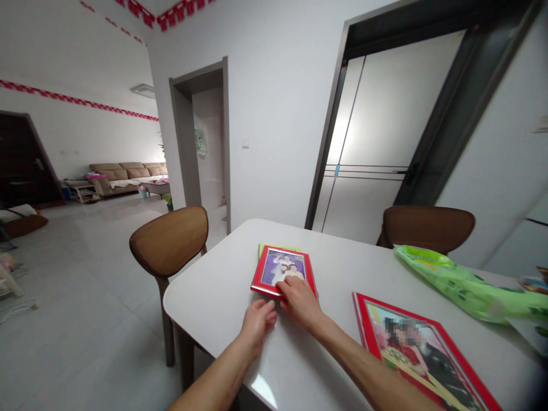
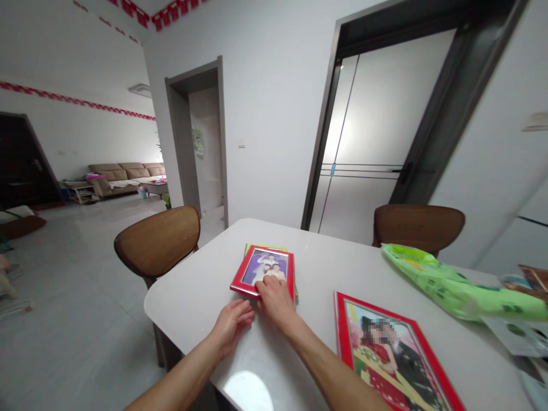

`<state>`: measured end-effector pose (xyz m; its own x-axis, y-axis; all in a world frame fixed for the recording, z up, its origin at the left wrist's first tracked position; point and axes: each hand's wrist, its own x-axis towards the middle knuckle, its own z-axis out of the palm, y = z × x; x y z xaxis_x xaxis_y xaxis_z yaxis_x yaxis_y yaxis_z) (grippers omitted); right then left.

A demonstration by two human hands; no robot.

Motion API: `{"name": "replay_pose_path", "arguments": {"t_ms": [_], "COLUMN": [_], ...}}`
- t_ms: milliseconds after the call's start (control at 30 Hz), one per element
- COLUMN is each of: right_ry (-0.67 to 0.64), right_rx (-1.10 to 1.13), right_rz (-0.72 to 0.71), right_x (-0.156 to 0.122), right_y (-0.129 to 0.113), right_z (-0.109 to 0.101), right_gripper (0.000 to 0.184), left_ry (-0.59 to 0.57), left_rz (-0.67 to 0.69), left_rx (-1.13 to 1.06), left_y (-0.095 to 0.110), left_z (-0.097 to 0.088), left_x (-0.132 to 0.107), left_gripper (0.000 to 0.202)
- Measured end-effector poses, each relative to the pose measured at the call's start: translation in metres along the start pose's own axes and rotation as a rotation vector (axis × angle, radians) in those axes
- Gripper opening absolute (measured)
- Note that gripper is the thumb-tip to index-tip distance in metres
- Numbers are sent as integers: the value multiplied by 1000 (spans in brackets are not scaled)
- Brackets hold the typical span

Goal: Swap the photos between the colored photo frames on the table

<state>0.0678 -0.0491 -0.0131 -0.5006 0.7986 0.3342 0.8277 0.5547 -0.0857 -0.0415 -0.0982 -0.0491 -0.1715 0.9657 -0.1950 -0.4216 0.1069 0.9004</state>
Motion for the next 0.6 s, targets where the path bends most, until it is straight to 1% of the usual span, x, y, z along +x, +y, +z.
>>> {"name": "replay_pose_path", "arguments": {"t_ms": [67, 133, 167, 233, 267, 333, 367, 433, 500, 533, 600], "right_ry": [-27, -21, 7, 96, 148, 246, 287, 342, 326, 289, 184], "right_rx": [57, 210, 317, 563, 696, 970, 1102, 1324, 1482, 1537, 1588], "right_rz": [-48, -37, 6, 170, 277, 482, 557, 638, 682, 712, 781], "right_x": [-19, -38, -45, -56, -60, -69, -74, -87, -100, -106, -115], "right_y": [-8, -13, -13, -12, -10, -9, -9, -12, -16, -17, -18], "right_z": [-9, -19, -24, -33, -38, -48, -53, -62, -67, -68, -63], "right_gripper": [23, 27, 32, 45, 50, 53, 54, 56, 59, 61, 68], "left_ry": [-24, -44, -51, -75, -97, -163, -206, -306, -445, -511, -589], "left_rz": [61, 139, 180, 265, 309, 397, 460, 666, 900, 987, 1076], "left_rx": [-85, -152, -161, -104, -37, 168, 286, 512, 718, 817, 1015], "left_y": [5, 9, 11, 15, 18, 23, 26, 27, 23, 19, 5], "left_z": [0, 3, 5, 10, 11, 13, 13, 10, 5, 2, -3], "left_x": [-9, -23, -32, -54, -66, -88, -98, -113, -121, -123, -124], "left_gripper": [42, 41, 40, 37, 35, 32, 33, 38, 40, 37, 30]}}
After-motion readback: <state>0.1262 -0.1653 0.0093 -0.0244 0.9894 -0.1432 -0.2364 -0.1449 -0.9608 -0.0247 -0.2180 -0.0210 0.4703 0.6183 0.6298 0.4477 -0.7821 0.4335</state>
